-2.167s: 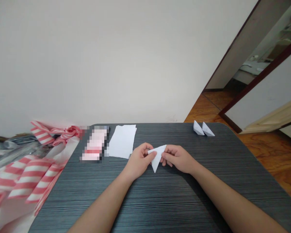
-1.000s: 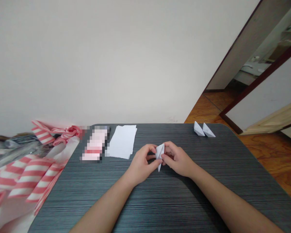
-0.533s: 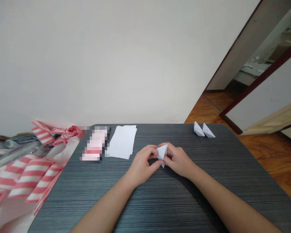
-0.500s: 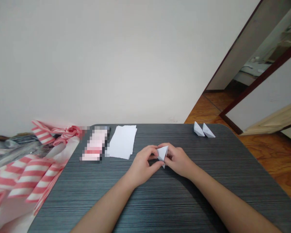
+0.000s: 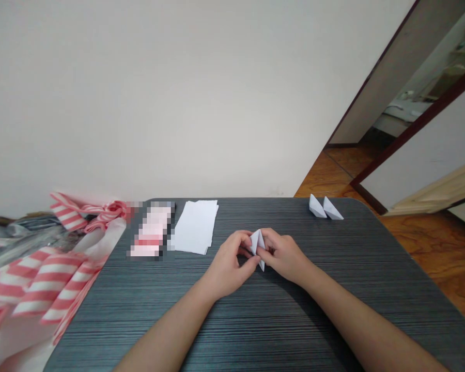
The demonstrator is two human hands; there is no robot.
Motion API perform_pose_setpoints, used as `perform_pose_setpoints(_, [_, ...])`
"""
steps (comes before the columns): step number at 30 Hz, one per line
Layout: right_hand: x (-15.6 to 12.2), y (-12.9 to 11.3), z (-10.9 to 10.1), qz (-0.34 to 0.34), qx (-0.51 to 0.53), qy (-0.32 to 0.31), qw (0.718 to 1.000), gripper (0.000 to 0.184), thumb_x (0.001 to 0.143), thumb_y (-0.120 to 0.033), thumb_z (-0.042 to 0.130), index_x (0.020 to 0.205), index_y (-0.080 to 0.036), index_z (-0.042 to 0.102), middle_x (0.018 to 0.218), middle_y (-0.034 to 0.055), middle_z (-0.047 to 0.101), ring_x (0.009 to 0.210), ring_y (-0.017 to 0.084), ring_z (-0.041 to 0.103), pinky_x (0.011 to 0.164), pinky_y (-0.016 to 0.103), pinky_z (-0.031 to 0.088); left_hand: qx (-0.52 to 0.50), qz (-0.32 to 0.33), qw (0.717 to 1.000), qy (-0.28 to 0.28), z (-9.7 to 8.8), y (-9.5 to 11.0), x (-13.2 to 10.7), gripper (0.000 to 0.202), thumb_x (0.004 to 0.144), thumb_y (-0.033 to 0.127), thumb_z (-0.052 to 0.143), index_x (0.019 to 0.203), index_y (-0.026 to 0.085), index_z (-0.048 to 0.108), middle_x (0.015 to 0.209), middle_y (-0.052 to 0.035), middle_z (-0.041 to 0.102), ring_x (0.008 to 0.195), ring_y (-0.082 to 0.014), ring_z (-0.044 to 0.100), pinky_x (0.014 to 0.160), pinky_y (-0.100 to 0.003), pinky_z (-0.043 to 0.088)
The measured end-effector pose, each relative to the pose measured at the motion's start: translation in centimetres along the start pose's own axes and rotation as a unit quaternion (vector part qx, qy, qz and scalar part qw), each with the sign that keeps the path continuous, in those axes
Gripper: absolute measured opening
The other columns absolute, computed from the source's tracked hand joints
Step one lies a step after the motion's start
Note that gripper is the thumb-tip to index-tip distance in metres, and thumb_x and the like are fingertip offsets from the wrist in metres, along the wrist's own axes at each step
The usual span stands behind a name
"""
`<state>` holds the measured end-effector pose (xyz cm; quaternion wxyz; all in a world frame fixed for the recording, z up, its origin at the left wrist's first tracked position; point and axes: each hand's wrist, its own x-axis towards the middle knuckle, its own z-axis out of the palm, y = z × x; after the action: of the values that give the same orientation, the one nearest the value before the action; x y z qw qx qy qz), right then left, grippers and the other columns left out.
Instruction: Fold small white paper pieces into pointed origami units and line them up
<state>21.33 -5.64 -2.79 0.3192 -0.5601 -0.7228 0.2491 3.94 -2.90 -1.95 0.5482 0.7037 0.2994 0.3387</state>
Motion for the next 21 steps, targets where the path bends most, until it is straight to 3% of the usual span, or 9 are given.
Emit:
perform_pose_setpoints(5, [-0.2, -0.1, -0.1, -0.003, 0.022, 0.011, 1.0, 0.027, 0.086, -0.025, 0.049, 0.113, -0.022, 0.051, 0.057, -0.004, 0.056, 0.048, 0.012, 0.051, 0.051, 0.022, 0.035, -0.078, -0.019, 0.997, 0.015, -0.1, 0.2, 0.0, 0.01, 0.08, 0.01, 0.046, 0.085, 0.018, 0.042, 0.118, -0.0093, 0.052, 0.102, -0.0174, 0.055, 0.083, -0.032, 0.046])
perform_pose_setpoints(11, [-0.3, 0.0, -0.4, -0.039, 0.083, -0.006, 0.996, 0.028, 0.089, -0.023, 0.044, 0.115, -0.023, 0.056, 0.085, 0.004, 0.064, 0.065, 0.014, 0.058, 0.063, 0.026, 0.044, -0.149, -0.04, 0.987, 0.041, -0.4, -0.4, 0.4, 0.012, 0.081, 0.012, 0.048, 0.087, 0.019, 0.04, 0.12, -0.0086, 0.052, 0.102, -0.0166, 0.056, 0.081, -0.029, 0.046])
perform_pose_setpoints(18, [-0.5, 0.3, -0.7, -0.089, 0.084, 0.007, 0.993, 0.033, 0.088, -0.021, 0.046, 0.119, -0.023, 0.056, 0.097, 0.0081, 0.061, 0.085, 0.019, 0.056, 0.078, 0.034, 0.044, -0.241, -0.13, 0.961, 0.042, -0.8, -1.4, 0.7, 0.027, 0.082, 0.029, 0.051, 0.106, 0.019, 0.042, 0.084, -0.0026, 0.063, 0.071, -0.0158, 0.063, 0.063, -0.031, 0.052])
perform_pose_setpoints(21, [-0.5, 0.3, -0.8, -0.09, 0.08, -0.009, 0.993, 0.037, 0.087, -0.023, 0.049, 0.124, -0.024, 0.052, 0.101, 0.0088, 0.059, 0.083, 0.019, 0.055, 0.075, 0.033, 0.045, -0.236, -0.14, 0.961, 0.025, -0.8, -1.5, 0.6, 0.033, 0.083, 0.036, 0.051, 0.11, 0.018, 0.044, 0.075, -0.0023, 0.062, 0.064, -0.0157, 0.063, 0.06, -0.031, 0.052])
